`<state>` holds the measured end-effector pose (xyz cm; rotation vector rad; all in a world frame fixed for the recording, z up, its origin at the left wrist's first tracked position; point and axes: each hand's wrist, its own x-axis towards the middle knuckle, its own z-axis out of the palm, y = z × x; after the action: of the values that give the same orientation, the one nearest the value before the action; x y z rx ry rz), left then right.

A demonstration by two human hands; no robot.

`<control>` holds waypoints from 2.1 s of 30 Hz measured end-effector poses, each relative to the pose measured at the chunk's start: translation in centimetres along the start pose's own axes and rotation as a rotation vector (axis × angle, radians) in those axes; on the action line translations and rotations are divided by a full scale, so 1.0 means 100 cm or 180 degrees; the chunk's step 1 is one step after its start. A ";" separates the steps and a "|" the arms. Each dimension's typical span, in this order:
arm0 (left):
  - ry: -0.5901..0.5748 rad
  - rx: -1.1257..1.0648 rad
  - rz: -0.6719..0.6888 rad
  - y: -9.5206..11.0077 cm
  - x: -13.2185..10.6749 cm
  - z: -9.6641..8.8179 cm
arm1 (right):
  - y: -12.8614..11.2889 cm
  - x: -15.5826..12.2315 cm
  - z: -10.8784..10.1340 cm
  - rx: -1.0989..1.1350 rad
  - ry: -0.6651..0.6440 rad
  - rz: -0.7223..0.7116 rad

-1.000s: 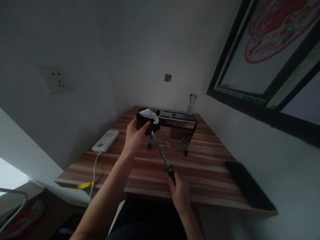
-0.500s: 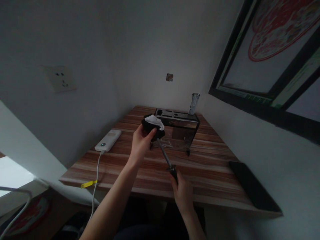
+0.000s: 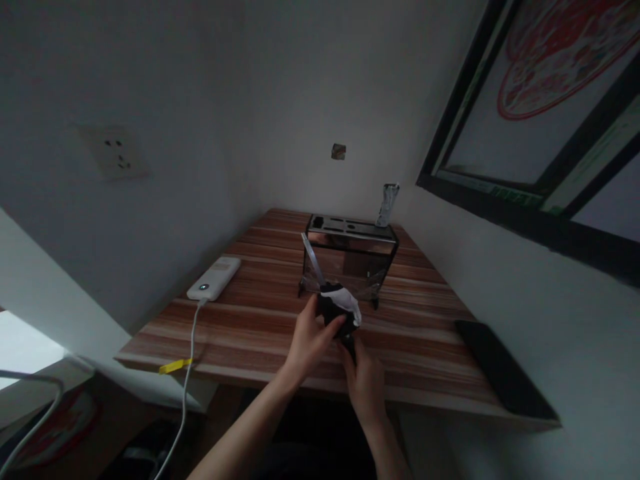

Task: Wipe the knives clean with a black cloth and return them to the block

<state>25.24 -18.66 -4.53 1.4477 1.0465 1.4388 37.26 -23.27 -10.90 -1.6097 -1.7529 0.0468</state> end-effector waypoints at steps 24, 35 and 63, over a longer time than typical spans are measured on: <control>0.0378 -0.0543 0.0223 0.018 0.018 -0.013 | 0.000 -0.002 0.000 0.0176 -0.0016 -0.0086; 0.0798 -0.0669 0.0735 0.053 0.065 -0.045 | 0.000 -0.003 -0.001 0.0399 -0.0183 -0.0160; 0.0702 -0.0787 0.0519 0.055 0.065 -0.036 | 0.000 -0.002 -0.001 0.0399 -0.0049 -0.0158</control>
<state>21.65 -14.23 2.82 1.2390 0.8592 1.8093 37.28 -23.56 -10.90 -1.4791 -1.7650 0.1430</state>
